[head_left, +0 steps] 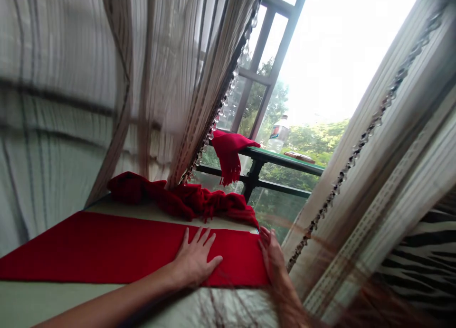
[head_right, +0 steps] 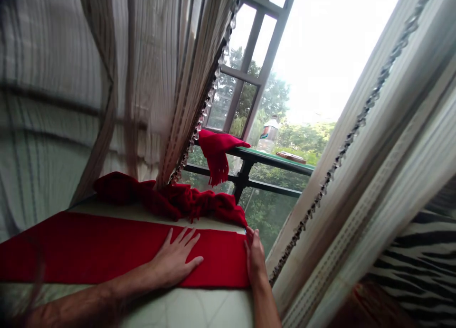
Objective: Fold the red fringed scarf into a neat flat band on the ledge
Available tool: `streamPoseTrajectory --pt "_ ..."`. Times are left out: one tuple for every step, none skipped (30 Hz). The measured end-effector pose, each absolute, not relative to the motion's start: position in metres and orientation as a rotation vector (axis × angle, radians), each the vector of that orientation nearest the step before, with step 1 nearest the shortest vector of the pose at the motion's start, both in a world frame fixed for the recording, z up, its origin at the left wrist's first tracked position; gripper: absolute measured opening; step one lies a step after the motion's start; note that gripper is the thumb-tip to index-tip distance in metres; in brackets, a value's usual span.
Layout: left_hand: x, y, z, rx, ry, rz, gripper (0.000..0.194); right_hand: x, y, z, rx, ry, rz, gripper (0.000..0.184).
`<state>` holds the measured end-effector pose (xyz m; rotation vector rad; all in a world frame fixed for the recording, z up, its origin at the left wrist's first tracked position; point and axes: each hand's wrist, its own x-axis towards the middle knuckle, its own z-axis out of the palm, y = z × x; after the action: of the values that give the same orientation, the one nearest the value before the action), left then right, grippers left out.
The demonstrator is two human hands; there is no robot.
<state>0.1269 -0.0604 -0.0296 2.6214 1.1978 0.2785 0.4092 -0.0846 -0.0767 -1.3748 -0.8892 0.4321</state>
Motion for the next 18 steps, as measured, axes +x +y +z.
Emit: streamPoseTrajectory --pt "0.126 -0.06 -0.03 2.621 1.203 0.274 0.078 0.41 -0.086 -0.077 -1.342 -0.862 0.462 0.052" --pt "0.125 -0.059 -0.03 2.623 1.208 0.27 0.078 0.409 -0.087 -0.077 -1.314 -0.84 0.484 0.048" --pt "0.124 -0.058 -0.031 2.628 1.212 0.271 0.078 0.409 -0.087 -0.077 -1.291 -0.823 0.503 0.046" --pt "0.122 -0.057 -0.031 2.636 1.213 0.274 0.077 0.408 -0.088 -0.077 -1.271 -0.809 0.519 0.043" --pt "0.12 -0.056 -0.032 2.645 1.21 0.279 0.076 0.407 -0.088 -0.077 -1.254 -0.801 0.532 0.042" --pt "0.117 -0.055 -0.032 2.655 1.21 0.285 0.076 0.407 -0.088 -0.077 -1.239 -0.797 0.542 0.041" --pt "0.114 -0.054 -0.033 2.664 1.207 0.293 0.075 0.406 -0.088 -0.077 -1.227 -0.797 0.55 0.04" --pt "0.11 -0.053 -0.033 2.671 1.206 0.3 0.074 0.406 -0.088 -0.077 -1.218 -0.799 0.555 0.04" --pt "0.105 -0.052 -0.033 2.676 1.207 0.307 0.073 0.406 -0.088 -0.077 -1.213 -0.802 0.558 0.041" --pt "0.1 -0.051 -0.033 2.679 1.211 0.308 0.073 0.406 -0.088 -0.077 -1.212 -0.804 0.556 0.041" --pt "0.094 -0.05 -0.033 2.681 1.216 0.307 0.073 0.407 -0.088 -0.077 -1.215 -0.806 0.552 0.042" --pt "0.087 -0.048 -0.033 2.681 1.22 0.302 0.073 0.407 -0.088 -0.078 -1.223 -0.809 0.544 0.042" --pt "0.08 -0.047 -0.033 2.683 1.218 0.297 0.073 0.407 -0.088 -0.078 -1.233 -0.814 0.535 0.042" --pt "0.073 -0.045 -0.033 2.686 1.214 0.296 0.073 0.407 -0.088 -0.079 -1.244 -0.823 0.522 0.043" --pt "0.066 -0.043 -0.034 2.689 1.206 0.294 0.073 0.407 -0.088 -0.079 -1.256 -0.835 0.508 0.044" --pt "0.058 -0.04 -0.036 2.689 1.2 0.295 0.073 0.407 -0.088 -0.079 -1.269 -0.851 0.492 0.046" --pt "0.051 -0.038 -0.037 2.689 1.193 0.302 0.074 0.407 -0.089 -0.079 -1.285 -0.869 0.472 0.049" --pt "0.044 -0.036 -0.038 2.69 1.184 0.313 0.074 0.406 -0.089 -0.08 -1.304 -0.889 0.45 0.053"
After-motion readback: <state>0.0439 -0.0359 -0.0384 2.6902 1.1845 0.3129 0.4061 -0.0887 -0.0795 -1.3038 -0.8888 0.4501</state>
